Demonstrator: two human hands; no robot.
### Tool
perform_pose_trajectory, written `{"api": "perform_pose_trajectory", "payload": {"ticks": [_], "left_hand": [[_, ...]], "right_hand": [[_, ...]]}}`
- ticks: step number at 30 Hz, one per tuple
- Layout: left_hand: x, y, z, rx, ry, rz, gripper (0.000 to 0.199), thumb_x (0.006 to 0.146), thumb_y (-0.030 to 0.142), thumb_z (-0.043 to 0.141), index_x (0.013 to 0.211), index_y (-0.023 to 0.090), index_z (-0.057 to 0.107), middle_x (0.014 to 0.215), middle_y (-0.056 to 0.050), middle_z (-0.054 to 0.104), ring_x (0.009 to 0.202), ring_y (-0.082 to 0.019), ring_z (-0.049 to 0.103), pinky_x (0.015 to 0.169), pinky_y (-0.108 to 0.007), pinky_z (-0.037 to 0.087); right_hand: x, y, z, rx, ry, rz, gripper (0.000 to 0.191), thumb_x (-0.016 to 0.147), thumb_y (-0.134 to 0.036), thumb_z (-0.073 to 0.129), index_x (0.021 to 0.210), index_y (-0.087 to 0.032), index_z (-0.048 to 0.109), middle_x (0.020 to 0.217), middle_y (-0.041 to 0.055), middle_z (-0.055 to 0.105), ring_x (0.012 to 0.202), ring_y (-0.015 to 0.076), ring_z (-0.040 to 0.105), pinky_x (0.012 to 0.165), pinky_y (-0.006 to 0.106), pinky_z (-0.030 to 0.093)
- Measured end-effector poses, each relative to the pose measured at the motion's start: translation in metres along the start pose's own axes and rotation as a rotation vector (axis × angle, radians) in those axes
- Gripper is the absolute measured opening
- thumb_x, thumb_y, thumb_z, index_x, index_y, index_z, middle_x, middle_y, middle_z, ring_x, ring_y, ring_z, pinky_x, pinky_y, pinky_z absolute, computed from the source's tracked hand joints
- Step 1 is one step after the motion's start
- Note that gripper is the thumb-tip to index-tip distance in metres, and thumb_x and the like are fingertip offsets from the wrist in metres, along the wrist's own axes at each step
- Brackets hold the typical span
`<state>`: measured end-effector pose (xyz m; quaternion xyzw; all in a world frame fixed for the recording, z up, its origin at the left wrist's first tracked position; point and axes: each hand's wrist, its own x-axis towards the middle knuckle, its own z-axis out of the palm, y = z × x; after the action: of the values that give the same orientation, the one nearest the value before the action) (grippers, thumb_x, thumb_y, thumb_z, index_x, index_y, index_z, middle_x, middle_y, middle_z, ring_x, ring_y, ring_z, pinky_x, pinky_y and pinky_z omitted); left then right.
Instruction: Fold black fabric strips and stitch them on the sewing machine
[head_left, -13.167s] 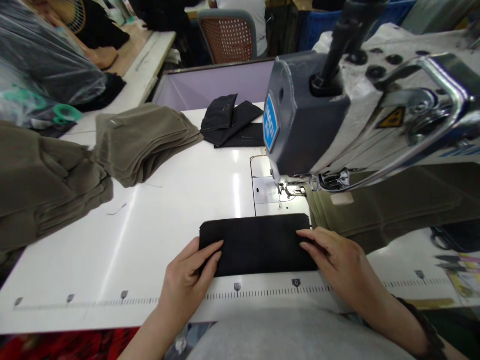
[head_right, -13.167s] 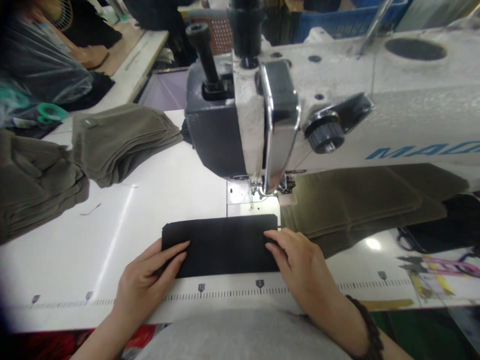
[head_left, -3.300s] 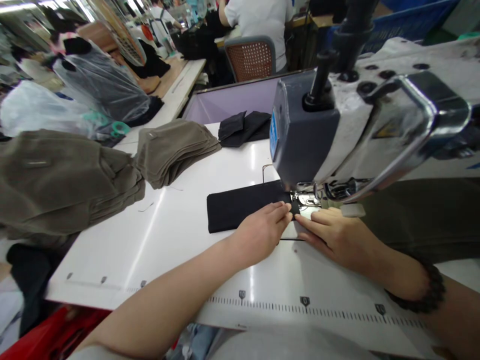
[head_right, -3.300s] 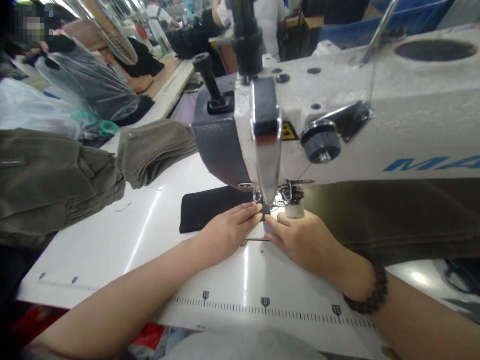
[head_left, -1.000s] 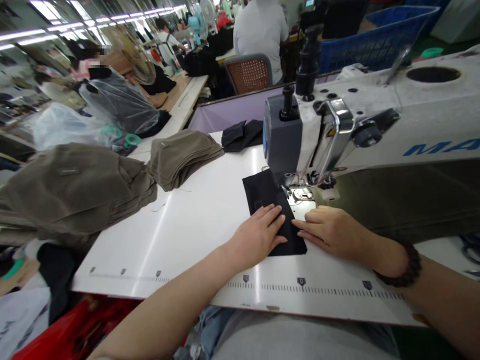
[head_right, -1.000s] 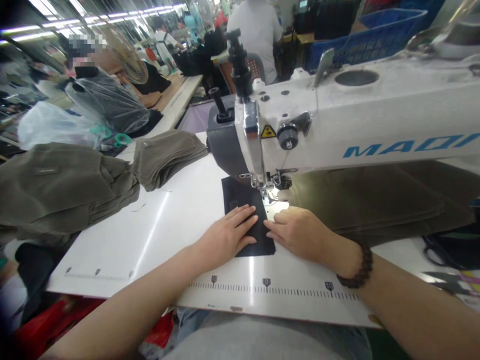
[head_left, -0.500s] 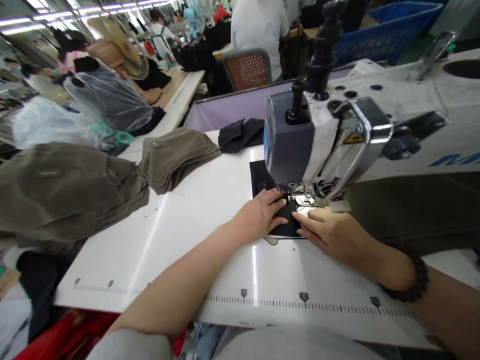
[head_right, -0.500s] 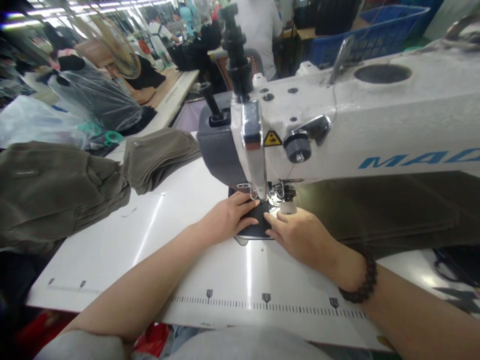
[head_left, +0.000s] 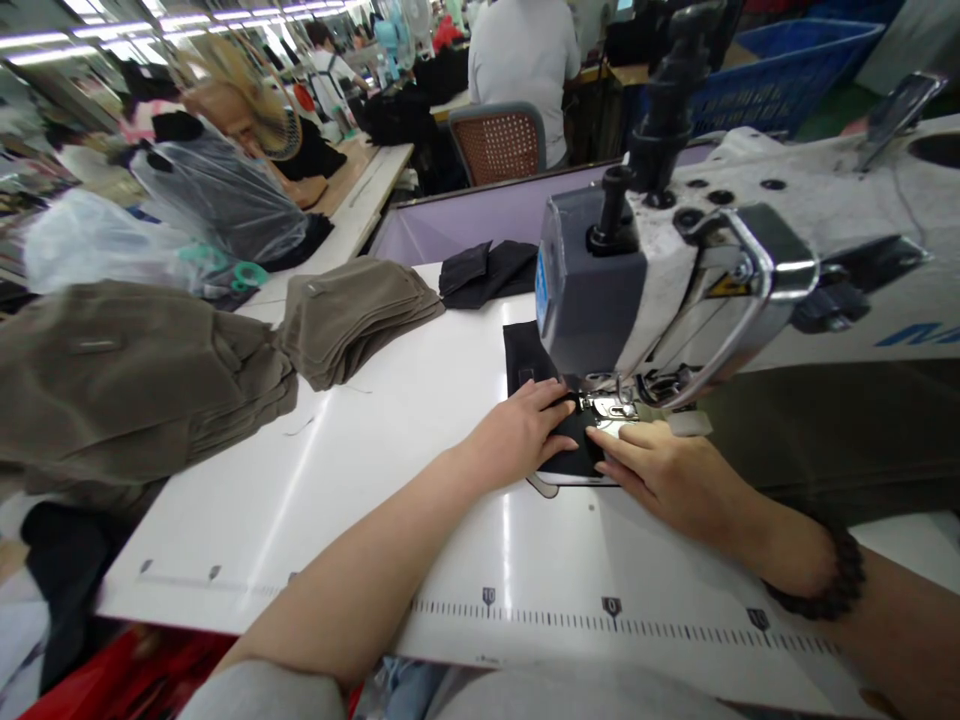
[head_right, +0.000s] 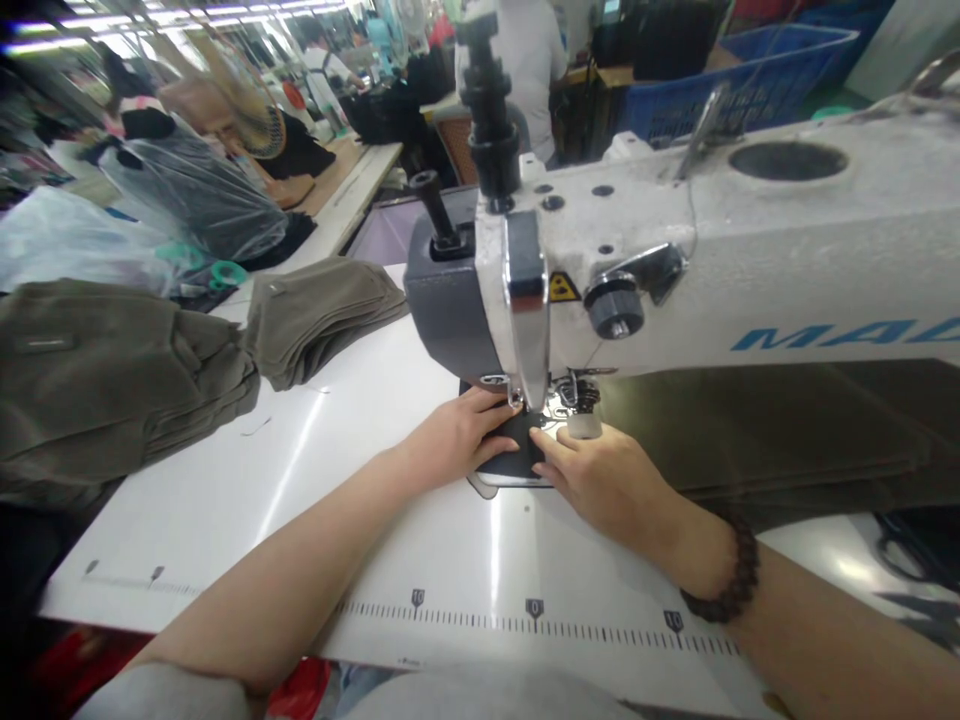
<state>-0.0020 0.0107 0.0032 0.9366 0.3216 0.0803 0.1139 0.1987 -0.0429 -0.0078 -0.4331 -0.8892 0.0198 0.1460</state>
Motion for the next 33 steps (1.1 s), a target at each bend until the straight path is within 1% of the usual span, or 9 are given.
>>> {"api": "perform_pose_trajectory", "payload": {"ticks": [5, 9, 16, 19, 22, 24, 26, 29, 33], "left_hand": [[0.000, 0.000, 0.000, 0.001, 0.024, 0.007, 0.039, 0.084, 0.034, 0.051, 0.113, 0.008, 0.052, 0.119, -0.014, 0.053, 0.119, -0.024, 0.043, 0.098, -0.039, 0.039], [0.000, -0.001, 0.001, 0.008, 0.031, 0.009, 0.039, 0.084, 0.035, 0.051, 0.113, 0.008, 0.053, 0.119, -0.014, 0.053, 0.119, -0.025, 0.044, 0.098, -0.039, 0.040], [0.002, -0.003, 0.003, 0.024, 0.048, 0.011, 0.040, 0.084, 0.035, 0.051, 0.113, 0.007, 0.053, 0.119, -0.014, 0.053, 0.118, -0.024, 0.044, 0.099, -0.038, 0.039], [0.002, -0.001, 0.002, 0.067, 0.050, 0.014, 0.037, 0.085, 0.031, 0.051, 0.112, 0.006, 0.053, 0.120, -0.014, 0.052, 0.118, -0.025, 0.044, 0.099, -0.038, 0.039], [-0.004, 0.007, 0.001, 0.108, 0.000, 0.110, 0.025, 0.088, 0.023, 0.046, 0.102, 0.008, 0.059, 0.116, -0.012, 0.056, 0.112, -0.023, 0.050, 0.099, -0.038, 0.038], [-0.011, 0.014, 0.001, 0.133, -0.032, 0.208, 0.025, 0.090, 0.018, 0.039, 0.100, 0.008, 0.060, 0.114, -0.011, 0.058, 0.109, -0.020, 0.052, 0.100, -0.033, 0.038], [-0.017, 0.019, 0.003, 0.160, -0.045, 0.269, 0.027, 0.090, 0.016, 0.037, 0.105, 0.005, 0.057, 0.115, -0.012, 0.057, 0.111, -0.018, 0.051, 0.101, -0.029, 0.036], [-0.021, 0.020, 0.007, 0.190, -0.031, 0.274, 0.027, 0.090, 0.016, 0.040, 0.109, 0.004, 0.054, 0.118, -0.013, 0.055, 0.115, -0.017, 0.048, 0.103, -0.029, 0.034], [-0.019, 0.018, 0.011, 0.191, 0.036, 0.250, 0.027, 0.090, 0.019, 0.039, 0.106, 0.005, 0.056, 0.115, -0.012, 0.057, 0.112, -0.018, 0.050, 0.103, -0.029, 0.035]], "right_hand": [[0.001, 0.000, 0.000, 0.041, -0.004, 0.027, 0.025, 0.083, -0.021, 0.049, 0.105, -0.014, 0.058, 0.075, 0.0044, 0.063, 0.071, 0.0167, 0.060, 0.061, 0.026, 0.045], [0.001, 0.000, 0.000, 0.027, -0.011, 0.027, 0.025, 0.082, -0.020, 0.049, 0.104, -0.013, 0.059, 0.079, 0.0061, 0.065, 0.074, 0.0177, 0.061, 0.062, 0.027, 0.046], [0.002, 0.000, 0.002, -0.012, 0.006, 0.031, 0.027, 0.082, -0.022, 0.051, 0.106, -0.013, 0.059, 0.078, 0.0053, 0.065, 0.069, 0.0178, 0.060, 0.058, 0.028, 0.045], [0.001, 0.002, 0.003, -0.013, 0.009, 0.027, 0.028, 0.083, -0.023, 0.050, 0.107, -0.012, 0.059, 0.079, 0.0059, 0.065, 0.070, 0.0179, 0.060, 0.059, 0.028, 0.044], [-0.002, 0.003, 0.002, 0.007, 0.005, -0.067, 0.025, 0.085, -0.025, 0.046, 0.102, -0.012, 0.061, 0.069, 0.0035, 0.061, 0.063, 0.0163, 0.057, 0.056, 0.028, 0.041], [-0.004, 0.004, 0.001, 0.025, 0.016, -0.131, 0.025, 0.087, -0.026, 0.043, 0.096, -0.013, 0.063, 0.062, 0.0020, 0.057, 0.058, 0.0151, 0.054, 0.054, 0.028, 0.038], [-0.006, 0.003, 0.000, 0.037, 0.030, -0.162, 0.027, 0.088, -0.028, 0.041, 0.092, -0.014, 0.064, 0.060, 0.0015, 0.055, 0.056, 0.0141, 0.052, 0.054, 0.028, 0.036], [-0.007, 0.003, 0.000, 0.040, 0.037, -0.161, 0.029, 0.090, -0.029, 0.039, 0.090, -0.014, 0.064, 0.060, 0.0016, 0.055, 0.056, 0.0131, 0.050, 0.054, 0.027, 0.034], [-0.006, 0.003, 0.001, 0.021, 0.047, -0.136, 0.031, 0.090, -0.030, 0.037, 0.093, -0.013, 0.063, 0.059, 0.0016, 0.054, 0.055, 0.0133, 0.050, 0.053, 0.027, 0.034]]}}
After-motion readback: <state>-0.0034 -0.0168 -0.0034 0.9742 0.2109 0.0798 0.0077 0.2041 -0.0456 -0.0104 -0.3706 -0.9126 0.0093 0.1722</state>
